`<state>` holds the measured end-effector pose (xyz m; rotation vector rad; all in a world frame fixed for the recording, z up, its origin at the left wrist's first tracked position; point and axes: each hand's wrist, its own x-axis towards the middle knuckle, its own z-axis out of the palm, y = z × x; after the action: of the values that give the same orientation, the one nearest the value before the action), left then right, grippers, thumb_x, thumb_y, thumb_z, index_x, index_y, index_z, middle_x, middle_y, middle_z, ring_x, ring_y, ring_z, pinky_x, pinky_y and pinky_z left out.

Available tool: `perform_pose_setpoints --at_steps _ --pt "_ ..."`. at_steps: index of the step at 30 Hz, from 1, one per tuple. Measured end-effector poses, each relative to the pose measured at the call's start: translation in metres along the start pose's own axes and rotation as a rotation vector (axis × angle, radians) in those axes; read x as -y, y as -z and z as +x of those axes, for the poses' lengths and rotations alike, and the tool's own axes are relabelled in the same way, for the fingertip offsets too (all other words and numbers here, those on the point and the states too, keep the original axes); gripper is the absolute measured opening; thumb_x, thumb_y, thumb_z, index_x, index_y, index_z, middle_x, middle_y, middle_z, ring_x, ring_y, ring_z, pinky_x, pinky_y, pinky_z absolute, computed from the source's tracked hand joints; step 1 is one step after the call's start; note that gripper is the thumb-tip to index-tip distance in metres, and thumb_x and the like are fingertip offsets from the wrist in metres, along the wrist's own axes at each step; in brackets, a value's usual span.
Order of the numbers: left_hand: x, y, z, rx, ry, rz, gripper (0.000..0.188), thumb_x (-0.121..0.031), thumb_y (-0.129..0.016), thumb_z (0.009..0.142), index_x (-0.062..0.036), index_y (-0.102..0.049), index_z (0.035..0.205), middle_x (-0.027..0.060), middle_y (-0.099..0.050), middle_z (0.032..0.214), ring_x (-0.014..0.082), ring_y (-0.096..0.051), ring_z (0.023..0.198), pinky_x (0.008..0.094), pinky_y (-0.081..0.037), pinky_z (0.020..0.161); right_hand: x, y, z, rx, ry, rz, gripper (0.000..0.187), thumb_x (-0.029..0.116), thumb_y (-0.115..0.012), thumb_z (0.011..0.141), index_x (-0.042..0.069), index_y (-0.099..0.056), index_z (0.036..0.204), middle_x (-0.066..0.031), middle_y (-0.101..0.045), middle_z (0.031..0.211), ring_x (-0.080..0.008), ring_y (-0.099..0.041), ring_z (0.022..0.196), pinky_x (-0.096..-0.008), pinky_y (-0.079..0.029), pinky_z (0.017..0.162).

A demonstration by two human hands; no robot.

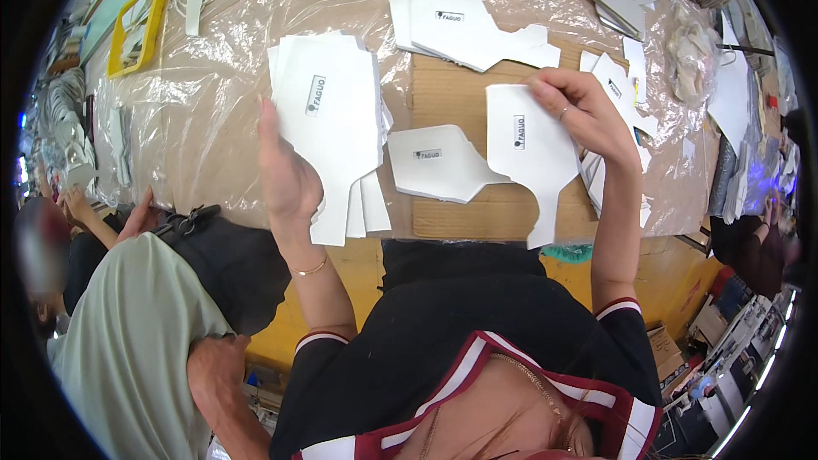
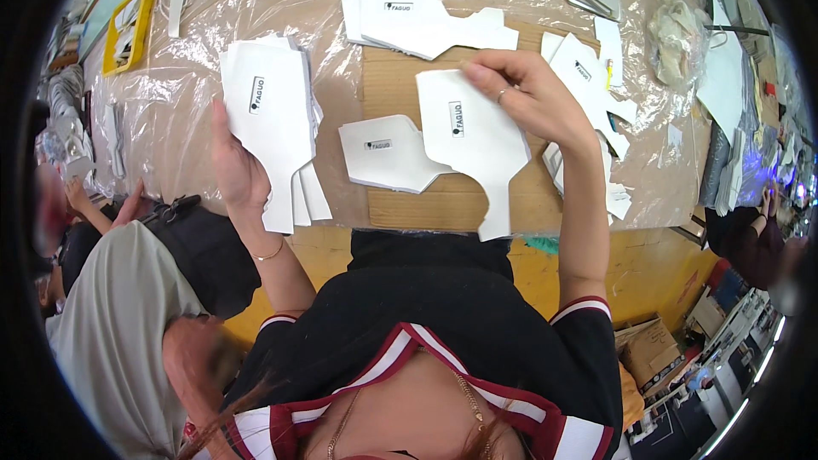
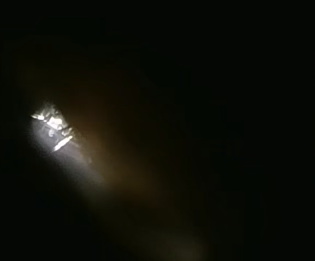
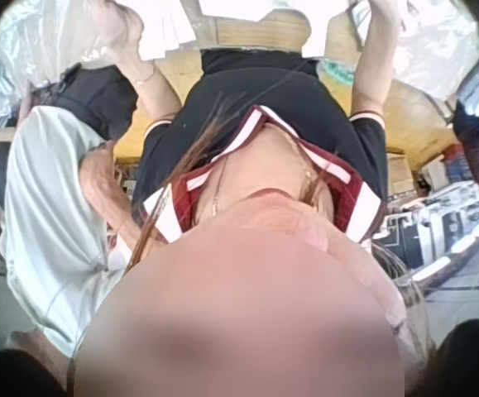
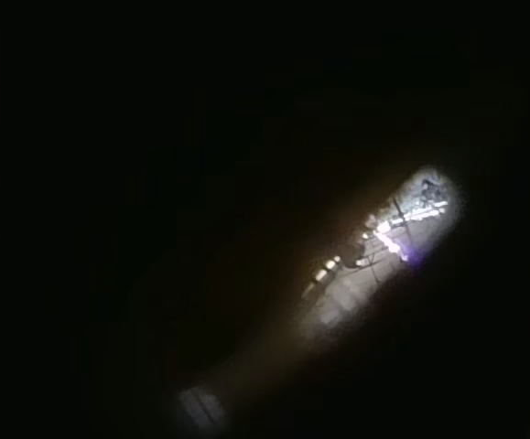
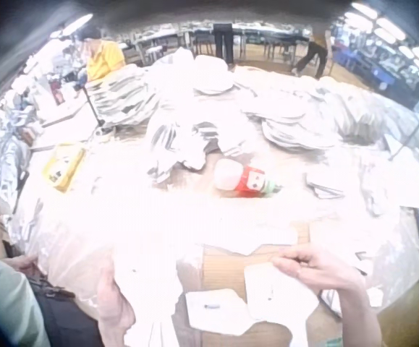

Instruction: The person handles white cardboard pieces on a workbench, aligns them, and secures them with rubber bands. The person repeatedly picks up pieces, stacks them, and ties them together, then places the bundles on the table.

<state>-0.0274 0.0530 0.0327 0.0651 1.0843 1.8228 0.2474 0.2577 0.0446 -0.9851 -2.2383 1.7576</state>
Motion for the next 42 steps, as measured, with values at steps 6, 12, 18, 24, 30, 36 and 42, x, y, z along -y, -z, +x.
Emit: perform_pose_setpoints --at_steps 6,12,18,24,30,36,42 --pt "-0.006 -0.001 -0.009 0.032 -0.054 -0.042 0.054 -0.039 -0.037 0.106 0.004 -0.043 0.138 0.0153 -0.053 0.136 0.0258 -0.053 0.125 0.0387 -0.04 0.108 0.016 -0.049 0.03 0.398 0.232 -0.259 0.027 0.023 -0.056 0.098 0.002 -0.068 0.109 -0.0103 -0.067 0.085 -0.0241 -0.064 0.08 -0.036 -0.05 0.076" --pt "0.015 -0.024 -0.016 0.155 0.002 -0.223 0.055 -0.039 -0.034 0.106 0.0048 -0.044 0.138 0.0161 -0.056 0.134 0.0266 -0.057 0.121 0.0396 -0.044 0.106 0.026 -0.062 0.03 -0.154 0.104 -0.18 0.029 0.025 -0.054 0.1 0.003 -0.065 0.116 -0.0059 -0.064 0.09 -0.0172 -0.058 0.082 -0.0297 -0.046 0.077" --pt "0.026 -0.034 -0.002 0.051 -0.071 -0.142 0.051 -0.037 -0.035 0.106 0.003 -0.047 0.135 0.0143 -0.058 0.132 0.0238 -0.057 0.122 0.0378 -0.044 0.106 0.031 -0.062 0.016 -0.282 0.094 0.143 0.024 0.024 -0.063 0.095 0.004 -0.069 0.108 0.0018 -0.059 0.08 -0.006 -0.05 0.077 -0.0215 -0.041 0.068" --pt "0.004 -0.027 0.008 -0.087 -0.263 -0.148 0.049 -0.036 -0.038 0.105 0.0017 -0.047 0.134 0.0129 -0.058 0.13 0.0235 -0.057 0.119 0.0392 -0.045 0.105 0.032 -0.071 0.023 -0.17 0.137 -0.094 0.027 0.02 -0.066 0.093 0.0 -0.064 0.11 -0.0021 -0.064 0.094 -0.0116 -0.053 0.077 -0.0255 -0.044 0.072" --pt "-0.014 -0.018 -0.001 -0.237 -0.351 -0.115 0.05 -0.039 -0.036 0.105 -0.0011 -0.042 0.137 0.0112 -0.051 0.135 0.0246 -0.051 0.123 0.0408 -0.042 0.104 0.008 -0.084 -0.022 -0.175 -0.032 -0.602 0.032 0.026 -0.075 0.081 0.001 -0.063 0.096 -0.0108 -0.061 0.088 -0.0267 -0.059 0.083 -0.0381 -0.047 0.074" --pt "0.0 -0.016 0.0 -0.238 -0.261 -0.174 0.05 -0.038 -0.036 0.105 -0.0009 -0.042 0.137 0.0116 -0.052 0.134 0.0244 -0.052 0.122 0.0401 -0.043 0.104 -0.005 -0.102 -0.049 -0.28 -0.041 -0.537 0.026 0.021 -0.076 0.08 0.002 -0.063 0.092 -0.011 -0.06 0.087 -0.0276 -0.057 0.083 -0.0395 -0.045 0.076" --pt "0.013 -0.016 -0.01 0.019 -0.177 -0.368 0.046 -0.034 -0.038 0.105 0.0006 -0.048 0.134 0.0121 -0.058 0.132 0.0241 -0.056 0.121 0.0418 -0.044 0.105 0.016 -0.089 -0.045 -0.096 -0.17 -0.117 0.021 0.013 -0.068 0.088 0.001 -0.064 0.104 -0.0108 -0.065 0.095 -0.0217 -0.062 0.087 -0.0323 -0.047 0.079"
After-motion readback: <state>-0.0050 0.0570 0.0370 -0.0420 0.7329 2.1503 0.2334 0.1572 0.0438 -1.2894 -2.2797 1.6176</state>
